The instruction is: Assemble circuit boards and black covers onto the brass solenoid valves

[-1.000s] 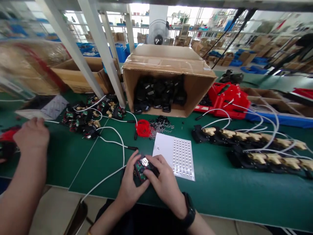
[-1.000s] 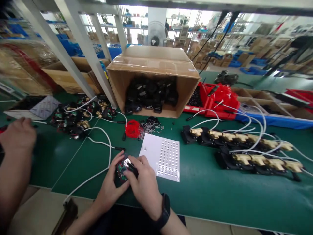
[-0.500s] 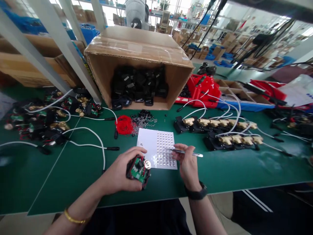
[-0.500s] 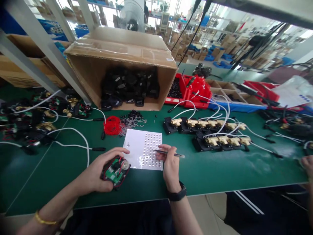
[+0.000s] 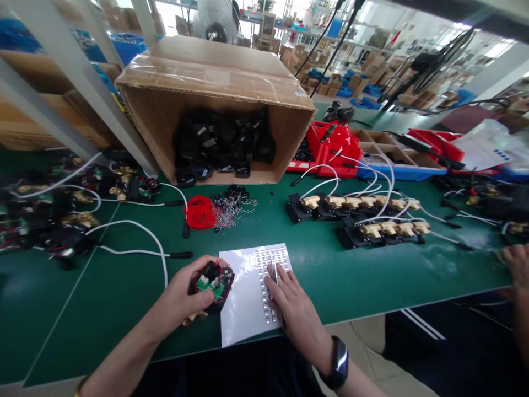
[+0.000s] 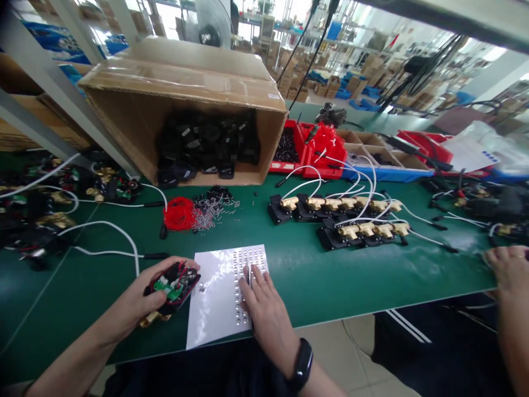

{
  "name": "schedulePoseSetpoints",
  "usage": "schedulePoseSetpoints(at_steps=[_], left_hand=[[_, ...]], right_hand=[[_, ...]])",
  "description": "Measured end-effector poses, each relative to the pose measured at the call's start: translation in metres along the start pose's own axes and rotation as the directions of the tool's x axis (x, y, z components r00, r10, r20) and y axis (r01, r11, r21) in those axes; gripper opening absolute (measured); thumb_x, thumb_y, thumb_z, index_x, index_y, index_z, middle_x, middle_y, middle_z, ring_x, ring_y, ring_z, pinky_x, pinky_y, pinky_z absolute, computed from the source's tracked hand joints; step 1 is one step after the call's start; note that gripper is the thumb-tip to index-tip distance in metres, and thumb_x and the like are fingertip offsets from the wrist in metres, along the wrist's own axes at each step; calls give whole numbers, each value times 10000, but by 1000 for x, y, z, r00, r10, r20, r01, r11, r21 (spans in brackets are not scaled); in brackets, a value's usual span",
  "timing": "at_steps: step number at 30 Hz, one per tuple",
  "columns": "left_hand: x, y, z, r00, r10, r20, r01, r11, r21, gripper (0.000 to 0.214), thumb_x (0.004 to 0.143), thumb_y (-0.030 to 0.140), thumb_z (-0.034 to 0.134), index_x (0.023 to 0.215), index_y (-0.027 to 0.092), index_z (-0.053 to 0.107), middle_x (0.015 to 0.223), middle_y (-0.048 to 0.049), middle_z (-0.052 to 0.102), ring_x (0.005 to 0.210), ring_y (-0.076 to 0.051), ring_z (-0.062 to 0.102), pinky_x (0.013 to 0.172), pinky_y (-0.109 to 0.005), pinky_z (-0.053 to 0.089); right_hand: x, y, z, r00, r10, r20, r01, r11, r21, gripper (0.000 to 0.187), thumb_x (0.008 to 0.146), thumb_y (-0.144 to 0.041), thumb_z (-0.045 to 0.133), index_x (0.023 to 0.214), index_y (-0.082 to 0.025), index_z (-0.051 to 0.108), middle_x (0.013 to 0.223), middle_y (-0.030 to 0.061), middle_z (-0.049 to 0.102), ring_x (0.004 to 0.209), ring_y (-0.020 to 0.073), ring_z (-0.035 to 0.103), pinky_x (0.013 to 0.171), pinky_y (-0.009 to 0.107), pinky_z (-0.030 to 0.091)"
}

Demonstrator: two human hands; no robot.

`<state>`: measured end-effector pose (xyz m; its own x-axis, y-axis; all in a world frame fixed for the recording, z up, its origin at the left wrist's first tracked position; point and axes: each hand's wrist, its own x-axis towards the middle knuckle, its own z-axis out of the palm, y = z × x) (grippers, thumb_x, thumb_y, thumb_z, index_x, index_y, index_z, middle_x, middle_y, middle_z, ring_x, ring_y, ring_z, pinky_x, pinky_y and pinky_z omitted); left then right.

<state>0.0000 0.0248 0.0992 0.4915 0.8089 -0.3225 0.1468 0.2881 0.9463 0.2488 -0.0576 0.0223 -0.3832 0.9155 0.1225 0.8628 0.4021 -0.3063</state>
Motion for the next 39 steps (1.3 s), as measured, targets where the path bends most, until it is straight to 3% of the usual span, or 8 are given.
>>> schedulePoseSetpoints(at_steps=[6, 8, 10, 12, 15, 20, 30, 39], left_hand=[[20, -8, 18, 984, 91, 153, -143, 916, 374, 512, 633, 364, 681, 1102, 197, 560, 1290, -74, 501, 1161, -278, 471, 995, -393, 369], [27, -11, 21, 974, 82, 211, -174, 870, 462, 599, 599, 356, 716, 1149, 188, 547, 1343, -90, 461, 1211, -294, 430, 1029, -419, 329], [31, -13, 23, 962, 74, 263, -202, 839, 504, 730, 583, 356, 731, 1247, 185, 477, 1385, -106, 414, 1245, -301, 399, 1049, -435, 300], [33, -14, 23, 948, 83, 308, -235, 834, 499, 843, 599, 371, 726, 1339, 191, 364, 1413, -106, 375, 1268, -291, 376, 1061, -428, 283], [33, -15, 22, 933, 90, 348, -263, 831, 490, 951, 616, 414, 717, 1401, 204, 224, 1434, -97, 340, 1281, -289, 361, 1057, -408, 293], [35, -15, 20, 930, 32, 366, -242, 801, 547, 1036, 602, 444, 724, 1421, 206, 135, 1432, -100, 343, 1259, -307, 390, 1024, -384, 338], [40, -13, 17, 922, 5, 387, -224, 823, 523, 993, 642, 484, 697, 1418, 196, 148, 1412, -129, 369, 1237, -297, 419, 1016, -391, 335], [42, -17, 15, 920, -1, 391, -222, 823, 523, 992, 654, 516, 680, 1417, 175, 144, 1454, -122, 289, 1286, -288, 351, 1050, -384, 292]], right_hand=[[6, -14, -20, 954, 227, -195, -137, 911, 388, 371, 941, -302, 310, 1255, -194, 475, 1231, 129, 545, 1130, 259, 510, 939, 474, 419], [15, -12, -28, 883, 431, -189, -207, 717, 666, 498, 941, -460, 199, 1219, -183, 505, 990, 106, 622, 697, 173, 612, 634, 321, 515], [28, -9, -29, 807, 587, -65, -243, 431, 869, 659, 913, -555, 88, 1169, -158, 549, 680, 36, 583, 359, 88, 383, 348, 222, 328], [43, -6, -25, 759, 649, 56, -239, 198, 951, 731, 895, -591, 59, 1120, -141, 589, 538, -5, 516, 302, 65, 215, 306, 206, 173], [61, -3, -13, 766, 633, 113, -182, 45, 982, 679, 890, -606, 167, 1078, -137, 621, 657, 43, 619, 384, 74, 376, 372, 198, 314], [70, 3, 1, 731, 673, 109, -265, 134, 955, 305, 703, -401, 687, 861, -145, 644, 657, 20, 644, 556, 128, 563, 521, 234, 465], [75, -1, 14, 611, 792, 10, -323, 238, 916, 265, 755, -410, 628, 785, -153, 572, 646, 41, 659, 578, 180, 642, 550, 289, 537], [75, 2, 3, 691, 722, 32, -351, 297, 888, 222, 781, -373, 614, 758, -155, 584, 621, 39, 652, 581, 184, 644, 552, 277, 519]])
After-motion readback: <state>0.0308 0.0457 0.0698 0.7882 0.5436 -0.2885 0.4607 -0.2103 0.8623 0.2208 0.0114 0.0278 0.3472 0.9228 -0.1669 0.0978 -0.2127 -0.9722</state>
